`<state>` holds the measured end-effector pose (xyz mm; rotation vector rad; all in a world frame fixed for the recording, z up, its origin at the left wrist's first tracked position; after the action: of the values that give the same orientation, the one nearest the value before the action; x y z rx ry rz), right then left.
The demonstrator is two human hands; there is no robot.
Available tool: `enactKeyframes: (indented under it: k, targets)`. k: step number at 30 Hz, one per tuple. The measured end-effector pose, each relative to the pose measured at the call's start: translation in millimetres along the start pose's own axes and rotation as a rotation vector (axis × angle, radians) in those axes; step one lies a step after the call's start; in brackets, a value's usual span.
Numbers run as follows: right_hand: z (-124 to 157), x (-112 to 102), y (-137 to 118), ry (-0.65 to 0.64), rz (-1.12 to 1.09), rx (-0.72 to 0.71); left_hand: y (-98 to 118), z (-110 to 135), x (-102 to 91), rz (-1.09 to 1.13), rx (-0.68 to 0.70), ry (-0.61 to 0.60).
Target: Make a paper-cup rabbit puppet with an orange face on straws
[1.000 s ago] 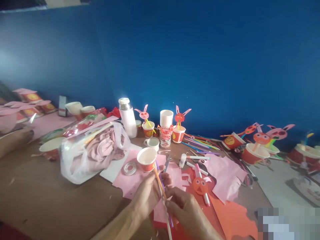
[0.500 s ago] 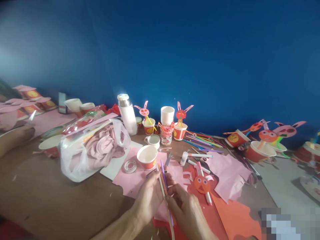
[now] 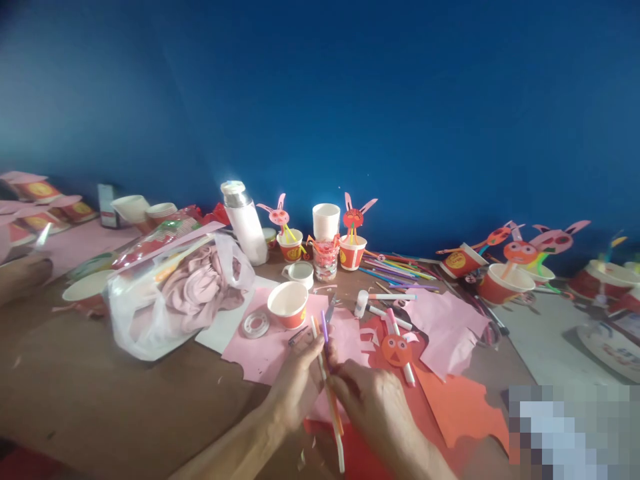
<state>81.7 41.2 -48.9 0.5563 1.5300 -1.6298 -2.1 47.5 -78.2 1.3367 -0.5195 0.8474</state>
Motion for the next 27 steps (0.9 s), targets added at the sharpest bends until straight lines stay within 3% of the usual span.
enactKeyframes:
  k: [5, 8, 11, 17, 22, 27]
  targets:
    - [-10, -51, -3, 0.156, -0.113, -0.001, -4, 4, 4.7, 0.000, -0.062, -0.058]
    - [-18, -65, -23, 0.184, -0.172, -0.122, -8, 6, 9.9, -0.004, -0.101, -0.119]
    - [-29, -55, -37, 0.072, -0.246, -0.182, -12, 10, 16.9, 0.010, -0.156, -0.198]
    - [-39, -26, -37, -0.252, -0.510, -0.137, -11, 13, 26.0, -0.008, -0.209, -0.334]
    - [-38, -20, -34, -0.323, -0.541, -0.102, -8, 13, 29.4, -0.031, -0.189, -0.373]
    - [-37, -24, -35, -0.294, -0.491, -0.113, -5, 12, 31.7, -0.066, -0.158, -0.391]
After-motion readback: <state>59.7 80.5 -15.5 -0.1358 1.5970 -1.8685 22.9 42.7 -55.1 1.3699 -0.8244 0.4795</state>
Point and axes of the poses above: each hand's wrist, its own z-axis away from the middle knuckle, its own x-axis out of the palm, y = z × x, the point moved 10 cm from there along -z, towards the middle knuckle, and after that the axes turned 14 degrees about x, right-handed, at the moved point
